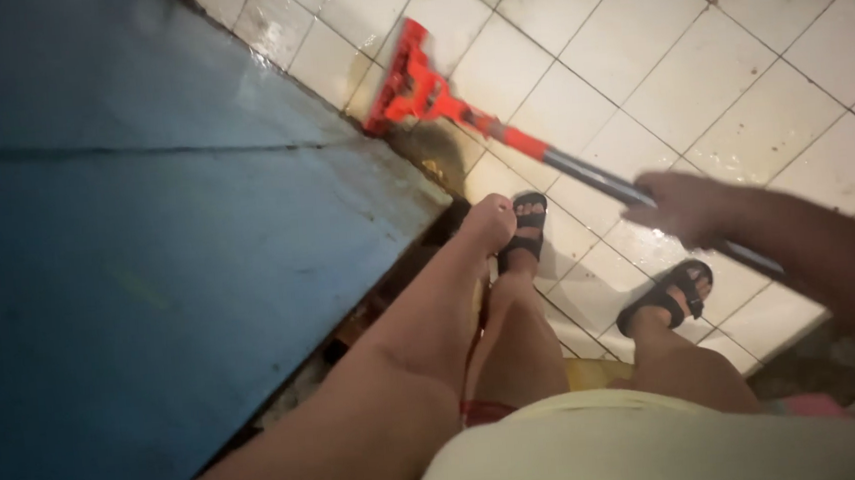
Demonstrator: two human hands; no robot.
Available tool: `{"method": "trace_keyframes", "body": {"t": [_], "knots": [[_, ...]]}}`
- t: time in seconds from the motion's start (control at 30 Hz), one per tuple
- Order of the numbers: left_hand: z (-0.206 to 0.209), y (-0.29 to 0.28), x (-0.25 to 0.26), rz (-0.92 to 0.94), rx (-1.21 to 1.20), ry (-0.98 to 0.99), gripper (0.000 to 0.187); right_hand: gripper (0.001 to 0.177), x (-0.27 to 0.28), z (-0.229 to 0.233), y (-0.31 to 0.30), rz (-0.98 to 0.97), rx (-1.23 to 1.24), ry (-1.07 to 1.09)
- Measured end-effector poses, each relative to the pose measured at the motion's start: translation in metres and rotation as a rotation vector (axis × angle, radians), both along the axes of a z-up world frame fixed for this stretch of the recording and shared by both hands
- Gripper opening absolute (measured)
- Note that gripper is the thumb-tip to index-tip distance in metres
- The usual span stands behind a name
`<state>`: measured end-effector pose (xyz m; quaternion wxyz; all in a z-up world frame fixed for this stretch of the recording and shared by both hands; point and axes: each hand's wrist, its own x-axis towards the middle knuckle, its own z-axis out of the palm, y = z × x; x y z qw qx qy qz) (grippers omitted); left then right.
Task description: Mop the tiled floor using a sponge mop.
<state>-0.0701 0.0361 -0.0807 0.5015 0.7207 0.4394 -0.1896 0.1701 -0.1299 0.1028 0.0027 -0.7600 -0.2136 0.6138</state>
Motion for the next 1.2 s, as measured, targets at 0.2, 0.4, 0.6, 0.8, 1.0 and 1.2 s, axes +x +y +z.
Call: {"method": "trace_keyframes", "body": {"t": [0.2,0.4,0.6,0.8,1.0,1.2], "knots": [[-0.005,0.010,0.006,-0.034,0.012,0.008,0.025,0.046,-0.019,-0.016,0.038,0.009,0.134,-0.028],[-0.020,0.026,-0.008,0.023,0.144,-0.186,0.019,0.044,-0.037,-0.030,0.172,0.047,0.239,-0.020],[-0.118,0.035,-0.007,-0.165,0.137,-0.176,0.014,0.042,-0.011,-0.060,0.104,0.140,0.241,-0.103],[0.000,0.034,0.053,0.289,-0.313,-0.069,0.027,0.041,-0.010,-0.027,0.004,-0.043,0.088,-0.037],[-0.033,0.056,0.053,0.040,0.037,-0.084,0.033,0.041,-0.021,-0.032,0.116,-0.158,0.102,0.052],[-0.049,0.089,0.042,0.164,-0.125,-0.004,0.034,0.045,0.006,-0.008,0.174,-0.089,0.167,0.001]]}}
